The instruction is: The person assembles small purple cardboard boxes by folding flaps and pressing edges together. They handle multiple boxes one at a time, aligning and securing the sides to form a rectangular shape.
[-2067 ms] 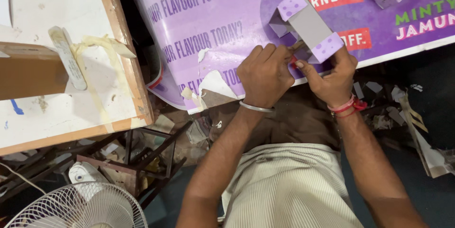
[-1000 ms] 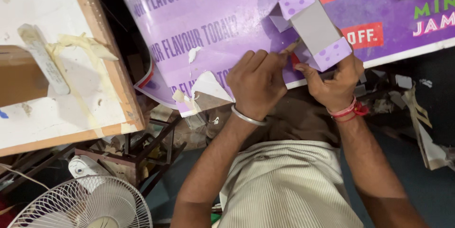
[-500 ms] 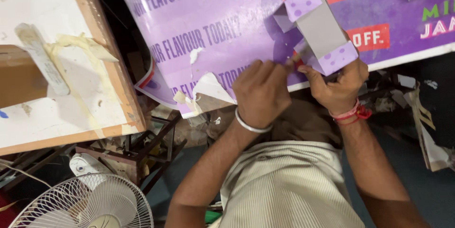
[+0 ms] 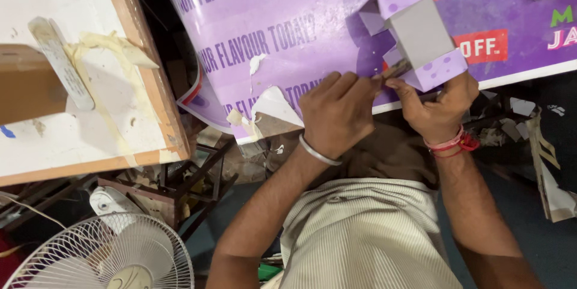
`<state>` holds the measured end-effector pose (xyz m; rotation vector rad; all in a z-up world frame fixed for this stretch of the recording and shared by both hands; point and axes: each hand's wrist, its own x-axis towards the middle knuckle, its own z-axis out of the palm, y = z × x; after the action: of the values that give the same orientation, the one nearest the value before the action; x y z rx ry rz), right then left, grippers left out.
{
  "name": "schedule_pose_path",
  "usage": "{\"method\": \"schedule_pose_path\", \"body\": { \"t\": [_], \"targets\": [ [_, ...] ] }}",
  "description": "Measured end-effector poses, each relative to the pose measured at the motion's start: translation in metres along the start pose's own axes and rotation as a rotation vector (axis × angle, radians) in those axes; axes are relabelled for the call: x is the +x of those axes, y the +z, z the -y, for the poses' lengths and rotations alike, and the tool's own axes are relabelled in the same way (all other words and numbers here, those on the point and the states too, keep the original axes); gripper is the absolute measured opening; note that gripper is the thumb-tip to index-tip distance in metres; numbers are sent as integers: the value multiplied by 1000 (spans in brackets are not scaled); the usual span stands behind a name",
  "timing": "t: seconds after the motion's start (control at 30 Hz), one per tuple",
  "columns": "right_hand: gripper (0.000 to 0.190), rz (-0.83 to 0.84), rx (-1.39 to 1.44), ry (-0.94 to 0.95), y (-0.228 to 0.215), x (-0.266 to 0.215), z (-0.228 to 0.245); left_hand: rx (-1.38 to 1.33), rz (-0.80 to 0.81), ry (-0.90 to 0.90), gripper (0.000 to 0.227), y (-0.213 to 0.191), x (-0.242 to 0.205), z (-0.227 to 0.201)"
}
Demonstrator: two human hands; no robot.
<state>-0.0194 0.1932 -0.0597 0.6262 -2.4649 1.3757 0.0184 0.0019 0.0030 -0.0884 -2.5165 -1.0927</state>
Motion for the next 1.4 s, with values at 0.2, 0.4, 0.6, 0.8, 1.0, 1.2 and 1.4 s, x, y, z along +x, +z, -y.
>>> {"method": "schedule_pose_path", "body": {
  "t": [0.2, 0.4, 0.6, 0.8, 1.0, 1.2, 1.4],
  "targets": [
    [43, 44, 55, 84, -6, 5, 6, 23, 0, 2, 14, 13, -1, 1],
    [82, 37, 259, -49, -10, 47, 48, 42, -28, -19, 24, 14, -4, 1],
    [74, 112, -95, -186, -25, 90, 78, -5, -25, -2, 24, 14, -4, 2],
    [59, 82, -120, -278, -28, 83, 61, 9, -54, 8, 19, 13, -3, 0],
    [59, -125, 74, -132, -44, 35, 27, 58, -102, -25, 15, 15, -1, 0],
    [58, -112, 114, -39, -54, 17, 10, 82, -78, 0, 15, 16, 0, -2],
    [59, -68, 42, -258, -47, 43, 31, 72, -60, -40, 15, 15, -1, -3]
  ]
}}
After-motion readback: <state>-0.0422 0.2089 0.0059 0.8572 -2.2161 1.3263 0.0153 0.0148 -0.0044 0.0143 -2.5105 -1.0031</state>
